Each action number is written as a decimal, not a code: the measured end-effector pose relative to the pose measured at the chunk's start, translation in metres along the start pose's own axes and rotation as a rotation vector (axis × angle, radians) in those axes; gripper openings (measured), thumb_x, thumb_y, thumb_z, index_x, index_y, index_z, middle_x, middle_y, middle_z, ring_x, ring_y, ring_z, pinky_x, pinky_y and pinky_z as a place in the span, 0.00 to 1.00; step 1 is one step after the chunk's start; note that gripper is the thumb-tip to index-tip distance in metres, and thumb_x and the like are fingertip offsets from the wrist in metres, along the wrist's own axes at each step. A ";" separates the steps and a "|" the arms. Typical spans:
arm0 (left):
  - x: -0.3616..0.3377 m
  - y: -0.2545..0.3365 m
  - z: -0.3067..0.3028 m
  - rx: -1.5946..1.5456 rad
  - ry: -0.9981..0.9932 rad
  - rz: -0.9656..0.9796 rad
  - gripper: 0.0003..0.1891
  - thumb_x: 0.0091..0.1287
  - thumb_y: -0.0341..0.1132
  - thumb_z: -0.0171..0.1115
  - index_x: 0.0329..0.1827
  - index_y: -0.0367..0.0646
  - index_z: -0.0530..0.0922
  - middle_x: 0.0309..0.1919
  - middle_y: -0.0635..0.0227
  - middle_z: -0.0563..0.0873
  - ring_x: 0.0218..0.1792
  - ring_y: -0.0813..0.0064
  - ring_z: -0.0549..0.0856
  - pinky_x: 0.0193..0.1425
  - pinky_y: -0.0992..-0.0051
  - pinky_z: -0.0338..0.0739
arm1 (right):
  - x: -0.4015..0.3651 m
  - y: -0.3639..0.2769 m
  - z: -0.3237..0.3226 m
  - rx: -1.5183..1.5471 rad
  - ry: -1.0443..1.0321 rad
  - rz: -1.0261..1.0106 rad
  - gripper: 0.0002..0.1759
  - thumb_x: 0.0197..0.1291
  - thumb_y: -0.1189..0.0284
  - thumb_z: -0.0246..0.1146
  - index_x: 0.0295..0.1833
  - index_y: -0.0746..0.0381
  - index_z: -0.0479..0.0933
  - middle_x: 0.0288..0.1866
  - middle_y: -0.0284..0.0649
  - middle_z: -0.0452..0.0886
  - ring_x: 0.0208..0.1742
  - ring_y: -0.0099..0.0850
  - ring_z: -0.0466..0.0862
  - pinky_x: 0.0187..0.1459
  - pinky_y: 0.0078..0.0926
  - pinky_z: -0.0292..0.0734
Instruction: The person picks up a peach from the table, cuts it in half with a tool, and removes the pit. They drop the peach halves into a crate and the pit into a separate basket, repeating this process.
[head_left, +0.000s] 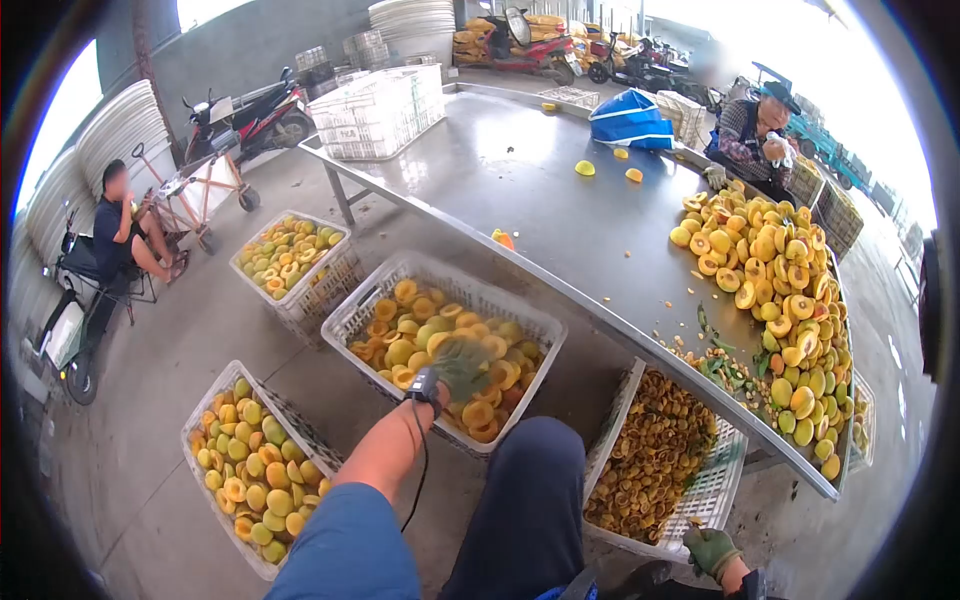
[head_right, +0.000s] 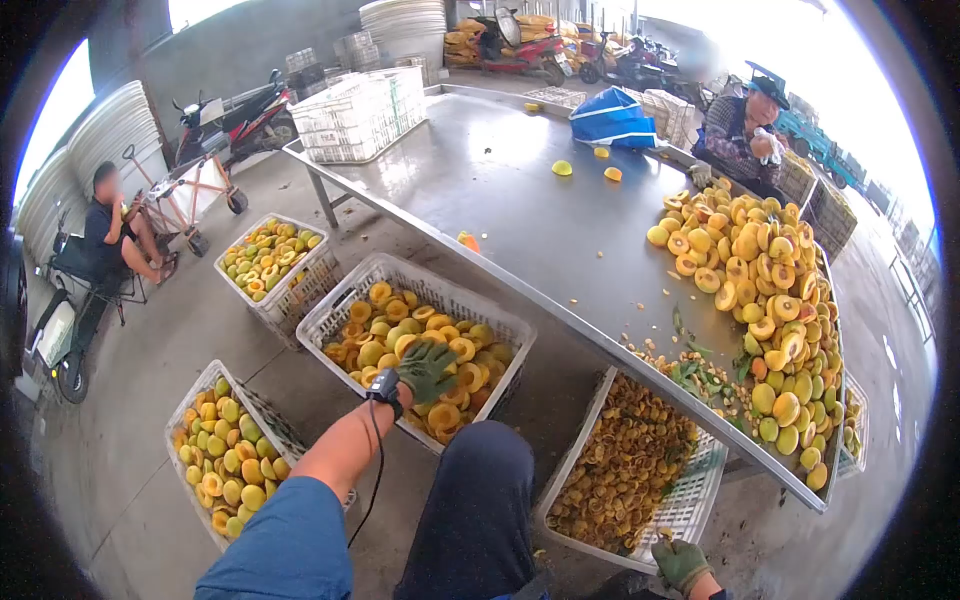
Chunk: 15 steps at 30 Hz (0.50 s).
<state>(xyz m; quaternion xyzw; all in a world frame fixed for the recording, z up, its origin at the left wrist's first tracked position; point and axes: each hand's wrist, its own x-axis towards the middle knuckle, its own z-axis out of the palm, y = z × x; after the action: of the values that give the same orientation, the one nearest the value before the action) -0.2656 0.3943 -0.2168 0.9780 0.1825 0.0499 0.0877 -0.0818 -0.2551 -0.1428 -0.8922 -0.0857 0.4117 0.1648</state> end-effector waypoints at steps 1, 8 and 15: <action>0.001 -0.010 0.005 -0.022 0.036 0.009 0.28 0.72 0.56 0.58 0.71 0.52 0.78 0.72 0.58 0.77 0.76 0.47 0.70 0.81 0.49 0.58 | -0.010 -0.006 0.000 0.093 -0.003 0.018 0.27 0.70 0.50 0.63 0.39 0.68 0.83 0.25 0.43 0.83 0.24 0.35 0.85 0.29 0.35 0.81; -0.015 -0.076 -0.031 0.324 0.025 -0.067 0.29 0.72 0.55 0.58 0.76 0.65 0.74 0.80 0.59 0.68 0.80 0.48 0.64 0.81 0.39 0.56 | -0.015 0.039 0.024 -0.052 0.056 -0.260 0.16 0.70 0.59 0.61 0.50 0.62 0.81 0.30 0.47 0.83 0.33 0.46 0.84 0.35 0.43 0.79; -0.031 -0.156 -0.058 0.232 0.110 -0.363 0.23 0.72 0.49 0.58 0.68 0.53 0.80 0.73 0.55 0.75 0.74 0.49 0.71 0.76 0.47 0.65 | -0.053 0.002 0.017 0.334 0.055 0.088 0.24 0.69 0.55 0.65 0.39 0.69 0.82 0.22 0.42 0.81 0.17 0.33 0.81 0.20 0.35 0.78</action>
<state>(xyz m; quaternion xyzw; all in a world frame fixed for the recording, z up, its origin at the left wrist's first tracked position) -0.3558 0.5353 -0.1921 0.9285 0.3645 0.0652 -0.0280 -0.1289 -0.2689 -0.1164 -0.8662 0.0276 0.4025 0.2950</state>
